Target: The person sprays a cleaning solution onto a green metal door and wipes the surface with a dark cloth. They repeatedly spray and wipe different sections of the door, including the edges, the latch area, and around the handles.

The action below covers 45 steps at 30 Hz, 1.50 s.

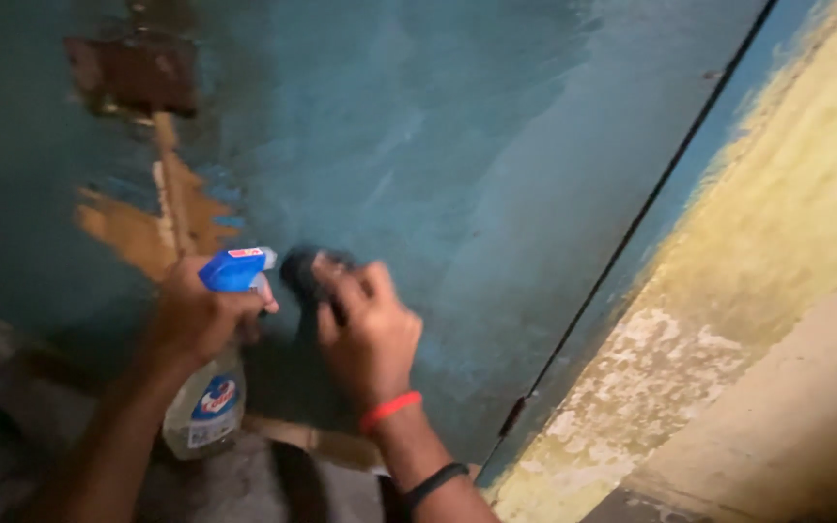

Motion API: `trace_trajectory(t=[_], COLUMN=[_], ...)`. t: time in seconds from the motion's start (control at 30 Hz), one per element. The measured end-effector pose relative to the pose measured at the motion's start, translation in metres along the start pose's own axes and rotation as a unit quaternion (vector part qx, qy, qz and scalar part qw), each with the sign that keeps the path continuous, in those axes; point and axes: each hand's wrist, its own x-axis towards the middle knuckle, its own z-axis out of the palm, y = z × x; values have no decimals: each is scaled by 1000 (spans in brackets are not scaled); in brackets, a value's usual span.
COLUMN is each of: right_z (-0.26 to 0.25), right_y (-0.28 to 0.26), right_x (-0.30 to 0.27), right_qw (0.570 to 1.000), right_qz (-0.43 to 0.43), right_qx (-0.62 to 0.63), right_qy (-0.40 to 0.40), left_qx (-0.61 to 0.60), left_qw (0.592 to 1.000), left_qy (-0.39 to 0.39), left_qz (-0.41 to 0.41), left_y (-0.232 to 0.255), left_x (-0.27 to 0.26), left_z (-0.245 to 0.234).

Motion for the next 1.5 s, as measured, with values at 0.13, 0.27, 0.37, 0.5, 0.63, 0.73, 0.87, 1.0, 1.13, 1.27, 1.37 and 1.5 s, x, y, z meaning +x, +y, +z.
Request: trace_trajectory(t=[0.13,0.27,0.37,0.5,0.63,0.73,0.87,1.0,1.13,1.27,1.37,1.5], right_z=[29,40,20,14,6,-26,-86,-147,-177,-153,-167,-177], right_y=[15,11,-6,-20,3,35,38,13,11,18,21,22], right_x=[-94,-84,-33,-13,-67,-95,-36,67,117,51,55,68], right_qw=[949,883,939,992,947,924,954,987,989,987,978,961], right_qz=[-56,-10,-51,-7,-32,-60,12,-39,-73,-156,-159,-221], right_qx=[-51,-162,-129,-35,-104,-148,-142,-155,-107,-38,-25,-52], right_qy=[-305,-440,-316,-125,-304,-347,-264,25,71,-26,-131,-158], left_qx=[-10,18,-5,-52,-93,-108,-48,27,-5,-94,-136,-156], left_qw=[1000,1000,998,994,991,992,999,979,985,971,959,948], left_qy=[14,15,41,38,25,44,-8,-136,-113,-146,-177,-209], left_qz=[-4,19,42,86,90,54,14,152,132,166,175,179], left_y=[-10,-12,-10,-9,-2,6,27,79,158,223,259,303], left_x=[-11,-20,-17,-9,-11,-17,-19,-6,13,29,35,48], left_z=[-10,1,-9,-27,-35,-39,-40,-29,-13,-12,-18,-14])
